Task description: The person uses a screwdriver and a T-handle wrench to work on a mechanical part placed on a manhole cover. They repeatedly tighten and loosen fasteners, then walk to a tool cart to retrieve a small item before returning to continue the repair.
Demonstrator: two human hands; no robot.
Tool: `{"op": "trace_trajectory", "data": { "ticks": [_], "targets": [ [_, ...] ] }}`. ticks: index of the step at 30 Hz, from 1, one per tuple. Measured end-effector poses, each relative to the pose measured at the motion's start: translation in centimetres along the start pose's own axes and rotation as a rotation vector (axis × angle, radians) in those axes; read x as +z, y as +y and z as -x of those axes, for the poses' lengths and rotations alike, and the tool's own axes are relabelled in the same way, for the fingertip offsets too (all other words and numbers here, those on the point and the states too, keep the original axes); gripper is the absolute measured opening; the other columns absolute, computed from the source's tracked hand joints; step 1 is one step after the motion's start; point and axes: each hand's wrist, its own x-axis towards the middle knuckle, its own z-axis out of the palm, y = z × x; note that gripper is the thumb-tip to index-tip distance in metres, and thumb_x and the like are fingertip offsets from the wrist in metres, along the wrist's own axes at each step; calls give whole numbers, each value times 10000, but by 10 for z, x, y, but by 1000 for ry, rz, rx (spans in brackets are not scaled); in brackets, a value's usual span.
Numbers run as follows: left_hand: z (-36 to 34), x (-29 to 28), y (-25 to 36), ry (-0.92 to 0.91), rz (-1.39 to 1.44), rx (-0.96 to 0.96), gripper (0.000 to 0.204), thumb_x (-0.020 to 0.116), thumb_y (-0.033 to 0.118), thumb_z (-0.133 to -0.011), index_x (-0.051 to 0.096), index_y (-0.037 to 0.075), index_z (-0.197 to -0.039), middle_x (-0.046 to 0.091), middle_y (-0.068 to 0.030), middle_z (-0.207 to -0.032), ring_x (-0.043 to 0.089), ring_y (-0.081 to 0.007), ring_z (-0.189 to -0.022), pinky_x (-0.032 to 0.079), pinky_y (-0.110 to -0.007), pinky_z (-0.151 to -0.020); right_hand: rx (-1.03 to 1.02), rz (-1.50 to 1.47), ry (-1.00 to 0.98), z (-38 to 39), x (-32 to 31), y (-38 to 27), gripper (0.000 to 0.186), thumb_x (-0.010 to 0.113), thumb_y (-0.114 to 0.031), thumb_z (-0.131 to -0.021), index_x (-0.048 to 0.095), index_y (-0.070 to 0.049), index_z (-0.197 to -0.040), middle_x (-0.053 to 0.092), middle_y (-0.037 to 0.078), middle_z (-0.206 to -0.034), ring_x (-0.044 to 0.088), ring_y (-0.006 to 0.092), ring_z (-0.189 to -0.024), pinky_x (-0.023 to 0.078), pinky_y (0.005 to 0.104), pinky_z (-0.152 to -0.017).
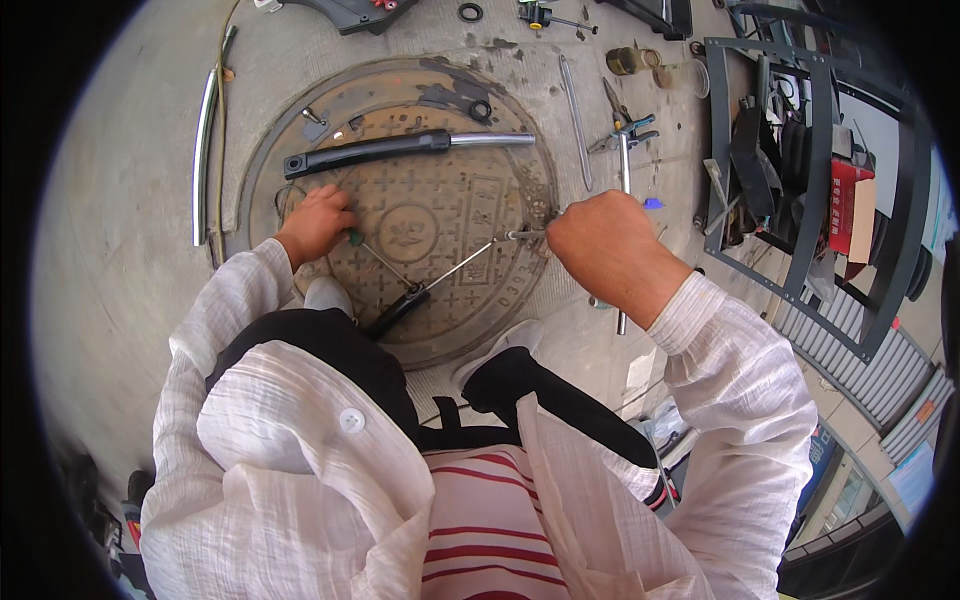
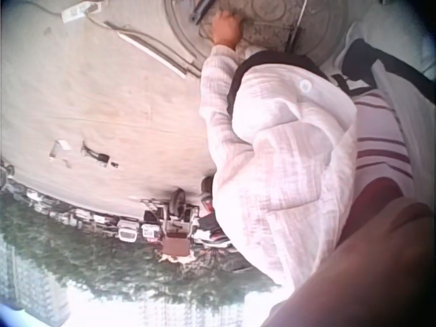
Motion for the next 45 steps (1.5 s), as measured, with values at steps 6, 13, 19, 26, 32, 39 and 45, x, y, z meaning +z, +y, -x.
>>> {"op": "trace_trajectory", "data": {
  "ticks": [6,13,19,26,32,39,45],
  "targets": [
    [1,1,-2,-6,-2,-7,243,772,151,-679,723,144,-916,583,-62,-985,522,-285,-1042,418,-404,-913,-30,14,-75,-16,-9,-9,78,654,-82,-731,731,-85,-727,710,95,-735,712,277,-731,551,385,-589],
    [2,2,-3,-13,-3,-15,242,773,154,-685,724,139,-921,581,-61,-1001,514,-281,-1054,402,-400,-930,-61,49,-100,-32,-4,-21,93,652,-90,-755,744,-103,-757,723,86,-778,719,262,-761,556,378,-609],
    [-4,-1,1,-89,-123,29,227,727,174,-711,703,163,-936,594,-46,-1008,518,-260,-1050,404,-394,-911,0,25,-147,-32,5,-33,103,651,-93,-767,748,-114,-793,732,76,-819,722,243,-793,555,362,-616],
    [-23,0,-1,-280,-288,319,318,683,277,-716,621,78,-957,568,-71,-982,533,-249,-1010,415,-371,-883,138,-82,-151,-9,38,-44,103,640,-109,-775,741,-114,-798,723,66,-818,716,230,-776,548,351,-610],
    [-34,0,-5,-389,-354,454,500,640,512,-812,589,55,-1008,542,-92,-1032,521,-253,-1037,413,-381,-897,260,-159,-99,-4,52,-52,95,644,-126,-766,733,-109,-793,712,71,-792,711,214,-748,541,339,-581],
    [-48,8,-15,-318,-380,661,620,593,568,-850,556,118,-1275,381,-109,-1455,286,-263,-1402,149,-436,-1194,372,-197,-52,-3,66,-62,74,656,-135,-749,713,-99,-778,698,59,-743,709,202,-702,529,314,-547],
    [-62,-1,-9,-487,-312,645,707,610,571,-835,421,285,-1453,216,-66,-1592,142,-240,-1486,51,-464,-1226,494,-258,15,2,83,-68,107,644,-145,-773,683,-67,-835,698,70,-739,711,219,-690,541,324,-556]
  ]
}}
